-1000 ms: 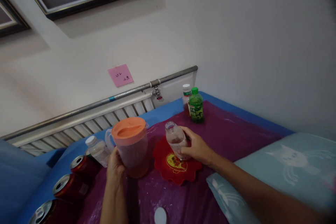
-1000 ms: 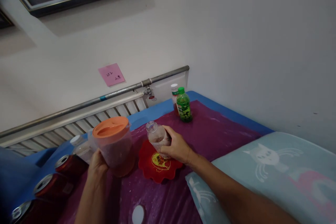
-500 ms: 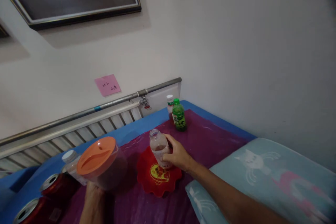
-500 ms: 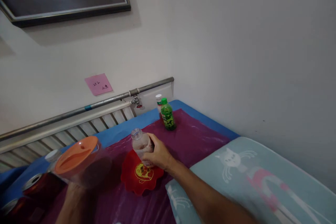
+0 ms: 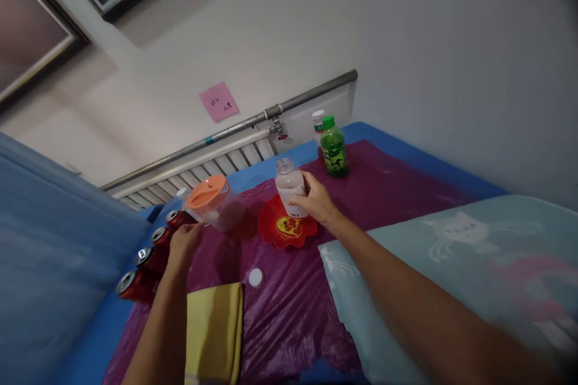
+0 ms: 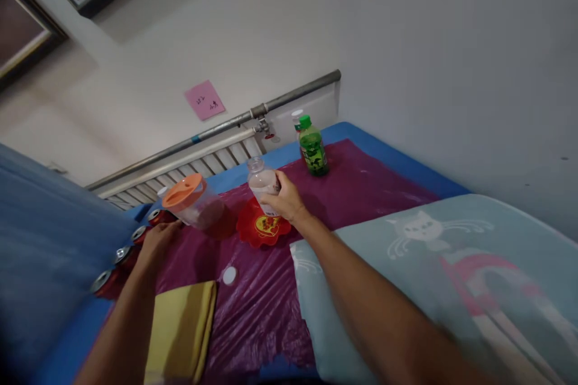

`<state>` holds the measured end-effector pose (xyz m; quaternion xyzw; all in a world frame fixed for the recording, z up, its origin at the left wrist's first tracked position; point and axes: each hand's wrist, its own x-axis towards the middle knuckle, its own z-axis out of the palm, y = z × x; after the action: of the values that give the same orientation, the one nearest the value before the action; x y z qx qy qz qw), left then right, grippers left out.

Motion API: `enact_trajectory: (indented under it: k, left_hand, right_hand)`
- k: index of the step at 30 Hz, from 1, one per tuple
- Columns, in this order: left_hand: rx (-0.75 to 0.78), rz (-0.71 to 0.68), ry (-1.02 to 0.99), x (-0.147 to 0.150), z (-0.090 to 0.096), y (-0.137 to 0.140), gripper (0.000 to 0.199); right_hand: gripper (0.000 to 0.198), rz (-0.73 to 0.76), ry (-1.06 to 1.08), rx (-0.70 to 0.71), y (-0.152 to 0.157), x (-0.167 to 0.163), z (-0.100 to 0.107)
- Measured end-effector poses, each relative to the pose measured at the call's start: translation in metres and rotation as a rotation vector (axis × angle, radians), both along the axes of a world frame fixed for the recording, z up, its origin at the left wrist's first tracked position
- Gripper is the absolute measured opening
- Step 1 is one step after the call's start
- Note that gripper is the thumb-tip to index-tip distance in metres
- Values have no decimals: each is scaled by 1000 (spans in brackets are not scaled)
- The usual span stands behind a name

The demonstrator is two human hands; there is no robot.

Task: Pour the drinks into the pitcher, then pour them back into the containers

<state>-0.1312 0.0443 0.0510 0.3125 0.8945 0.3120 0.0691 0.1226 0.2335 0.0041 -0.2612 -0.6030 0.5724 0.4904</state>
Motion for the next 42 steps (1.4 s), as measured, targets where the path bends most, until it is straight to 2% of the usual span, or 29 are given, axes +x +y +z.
enact_trajectory:
  k: [3, 7, 10, 13, 16, 18, 21, 24, 26, 29, 34, 42]
  left_hand:
    - [-127, -139, -52, 41, -15, -23, 24]
    - [-259, -308, -33, 99, -50, -25, 45]
    - [-317, -334, 31, 120, -65, -17, 40]
    - [-286, -284, 61, 125, -65, -13, 29]
    - [-154, -219, 28, 129, -47, -10, 18]
    - [-1, -211, -19, 132, -24, -2, 29]
    - [239, -254, -72, 139, 22, 23, 56]
    - [359, -279, -81, 146, 59, 55, 63]
    - [383, -292, -74, 153, 72, 73, 63]
    - [365, -320, -68, 162, 79, 87, 62]
    - [285, -354, -52, 163, 79, 91, 61]
    - [192, -451, 32, 146, 79, 94, 58]
  right_hand:
    - [60, 9, 14, 12, -1, 1, 0]
    - [60, 18, 8, 46, -3, 1, -3]
    - [57, 13, 0, 69, -3, 0, -4]
    - [55, 0, -2, 90, -3, 1, -3]
    - [54, -19, -13, 119, -4, 4, -2]
    - [54, -19, -28, 149, -6, 5, -2]
    - [53, 7, -58, 206, -9, 5, -2]
    - [49, 33, -86, 272, -11, 6, -2]
    - [52, 36, -107, 312, -11, 7, -1]
    - [60, 23, -143, 369, -9, 10, -1]
    - [70, 1, -209, 415, -6, 11, -4]
    - [60, -5, -230, 424, -4, 9, -6]
